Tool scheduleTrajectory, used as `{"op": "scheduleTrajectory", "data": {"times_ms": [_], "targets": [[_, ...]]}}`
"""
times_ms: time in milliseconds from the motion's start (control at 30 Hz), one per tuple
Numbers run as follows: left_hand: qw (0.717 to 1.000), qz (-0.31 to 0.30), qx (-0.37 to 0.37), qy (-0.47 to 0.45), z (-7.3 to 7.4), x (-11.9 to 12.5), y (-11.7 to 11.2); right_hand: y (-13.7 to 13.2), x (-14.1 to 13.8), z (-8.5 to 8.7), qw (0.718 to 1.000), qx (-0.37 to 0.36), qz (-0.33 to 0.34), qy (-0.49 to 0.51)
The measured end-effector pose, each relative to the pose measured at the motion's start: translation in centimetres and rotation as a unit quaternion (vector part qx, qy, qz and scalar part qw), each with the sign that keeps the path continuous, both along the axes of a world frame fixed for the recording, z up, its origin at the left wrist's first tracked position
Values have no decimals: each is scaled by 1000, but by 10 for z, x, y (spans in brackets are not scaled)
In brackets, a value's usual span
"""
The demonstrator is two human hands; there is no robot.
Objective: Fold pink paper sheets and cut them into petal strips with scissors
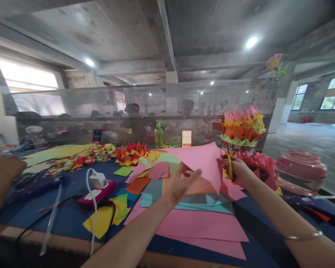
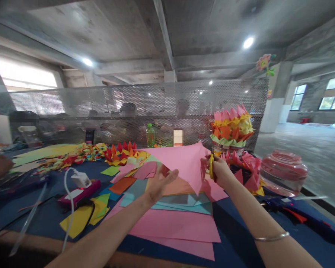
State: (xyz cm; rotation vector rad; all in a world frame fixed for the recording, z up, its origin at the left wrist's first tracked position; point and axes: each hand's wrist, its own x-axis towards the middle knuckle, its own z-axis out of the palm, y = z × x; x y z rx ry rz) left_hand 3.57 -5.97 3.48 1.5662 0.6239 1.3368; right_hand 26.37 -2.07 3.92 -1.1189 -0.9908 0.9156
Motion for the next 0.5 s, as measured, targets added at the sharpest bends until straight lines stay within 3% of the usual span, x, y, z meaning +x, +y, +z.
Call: {"op": "scheduleTrajectory", "data": {"times_ms": [133, 300, 400, 500], "targets": [[1000, -15, -26, 0, -1, 1, -5, 11, 3, -13, 992, -2, -30, -123], [973, -65, -185, -124, -6, 2, 6, 19, 9, -18, 967, 39, -58, -243], [960, -54, -261, -88, -13, 4, 13, 20, 8, -20, 955, 58, -59, -284], [961, -5, -276, -29, -23, 5, 19, 19, 6, -19, 944, 79, -73, -311]]}}
